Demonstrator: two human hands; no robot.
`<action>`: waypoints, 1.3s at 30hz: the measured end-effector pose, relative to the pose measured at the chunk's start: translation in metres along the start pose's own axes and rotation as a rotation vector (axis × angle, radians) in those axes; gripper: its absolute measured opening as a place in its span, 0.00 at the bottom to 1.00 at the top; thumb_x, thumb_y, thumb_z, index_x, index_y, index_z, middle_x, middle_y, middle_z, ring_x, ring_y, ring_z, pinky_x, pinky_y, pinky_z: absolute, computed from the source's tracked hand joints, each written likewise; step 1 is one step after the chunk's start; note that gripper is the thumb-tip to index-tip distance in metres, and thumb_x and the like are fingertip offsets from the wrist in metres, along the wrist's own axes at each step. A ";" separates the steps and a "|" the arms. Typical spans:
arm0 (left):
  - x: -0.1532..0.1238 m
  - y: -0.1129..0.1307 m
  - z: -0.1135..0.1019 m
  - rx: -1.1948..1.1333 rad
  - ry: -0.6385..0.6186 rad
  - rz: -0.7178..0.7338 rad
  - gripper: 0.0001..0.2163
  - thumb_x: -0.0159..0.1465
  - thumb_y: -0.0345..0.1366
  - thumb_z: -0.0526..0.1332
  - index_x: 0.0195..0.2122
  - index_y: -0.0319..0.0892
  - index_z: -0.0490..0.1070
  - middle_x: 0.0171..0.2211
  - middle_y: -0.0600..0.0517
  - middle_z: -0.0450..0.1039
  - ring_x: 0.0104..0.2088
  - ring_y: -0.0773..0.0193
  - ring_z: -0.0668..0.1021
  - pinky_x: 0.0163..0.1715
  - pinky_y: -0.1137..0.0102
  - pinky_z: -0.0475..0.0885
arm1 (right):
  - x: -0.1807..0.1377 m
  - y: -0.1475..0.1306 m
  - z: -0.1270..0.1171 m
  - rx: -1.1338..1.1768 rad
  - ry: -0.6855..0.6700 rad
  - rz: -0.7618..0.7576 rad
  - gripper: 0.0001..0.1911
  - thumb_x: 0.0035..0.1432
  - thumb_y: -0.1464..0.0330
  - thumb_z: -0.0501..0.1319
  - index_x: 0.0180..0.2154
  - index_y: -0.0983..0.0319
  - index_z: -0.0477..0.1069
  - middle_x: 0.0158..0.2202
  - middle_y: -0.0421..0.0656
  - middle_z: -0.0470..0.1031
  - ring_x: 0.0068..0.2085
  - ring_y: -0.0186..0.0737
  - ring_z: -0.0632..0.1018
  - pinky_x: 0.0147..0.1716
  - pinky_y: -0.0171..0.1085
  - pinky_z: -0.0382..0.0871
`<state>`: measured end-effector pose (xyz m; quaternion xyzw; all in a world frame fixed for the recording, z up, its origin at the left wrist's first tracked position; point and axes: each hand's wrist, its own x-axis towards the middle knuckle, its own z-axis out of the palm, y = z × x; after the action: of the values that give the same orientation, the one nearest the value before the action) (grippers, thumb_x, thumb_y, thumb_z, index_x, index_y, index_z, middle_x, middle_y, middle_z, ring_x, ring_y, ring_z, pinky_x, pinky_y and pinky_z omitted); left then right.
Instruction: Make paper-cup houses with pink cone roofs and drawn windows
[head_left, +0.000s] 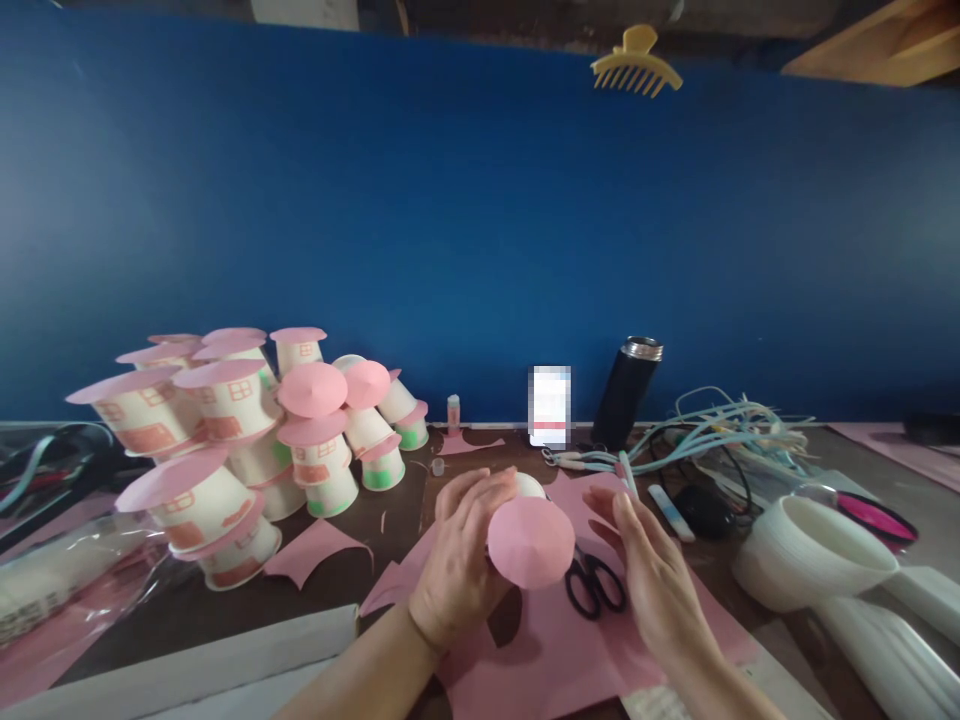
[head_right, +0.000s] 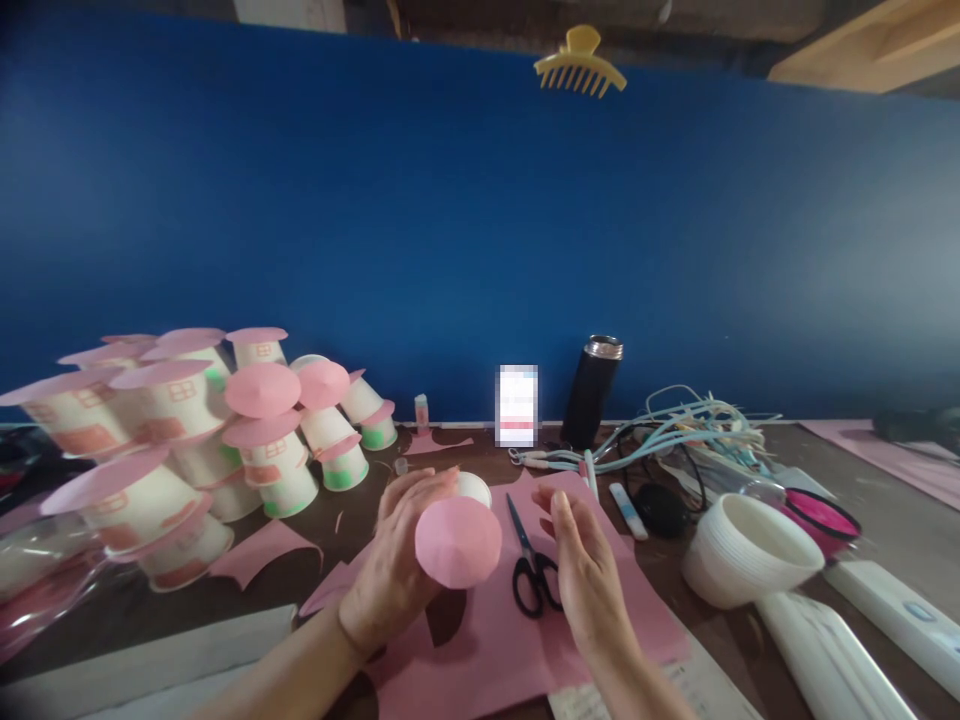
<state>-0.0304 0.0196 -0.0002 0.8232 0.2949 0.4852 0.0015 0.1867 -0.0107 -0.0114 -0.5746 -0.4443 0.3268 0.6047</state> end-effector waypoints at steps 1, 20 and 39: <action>0.000 -0.001 0.000 0.004 0.021 0.008 0.24 0.63 0.35 0.61 0.59 0.41 0.57 0.57 0.40 0.69 0.57 0.50 0.67 0.58 0.51 0.60 | 0.000 0.000 0.000 -0.008 -0.003 -0.006 0.25 0.62 0.46 0.55 0.46 0.57 0.75 0.51 0.47 0.77 0.53 0.50 0.76 0.54 0.51 0.68; -0.005 0.000 0.001 0.161 -0.009 -0.106 0.27 0.57 0.31 0.64 0.57 0.44 0.60 0.55 0.46 0.72 0.56 0.48 0.67 0.59 0.49 0.57 | -0.045 -0.045 0.018 -0.931 -0.168 -1.144 0.29 0.65 0.55 0.54 0.65 0.55 0.59 0.67 0.42 0.56 0.66 0.62 0.54 0.64 0.61 0.37; -0.001 0.011 -0.002 0.165 -0.079 -0.083 0.29 0.50 0.27 0.58 0.56 0.41 0.61 0.54 0.45 0.73 0.55 0.49 0.69 0.62 0.50 0.49 | -0.044 -0.049 0.029 -1.036 -0.070 -1.083 0.25 0.63 0.58 0.56 0.60 0.55 0.67 0.66 0.44 0.60 0.64 0.60 0.58 0.63 0.61 0.41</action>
<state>-0.0269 0.0095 0.0029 0.8261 0.3676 0.4257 -0.0347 0.1378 -0.0451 0.0285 -0.4761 -0.7808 -0.2493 0.3186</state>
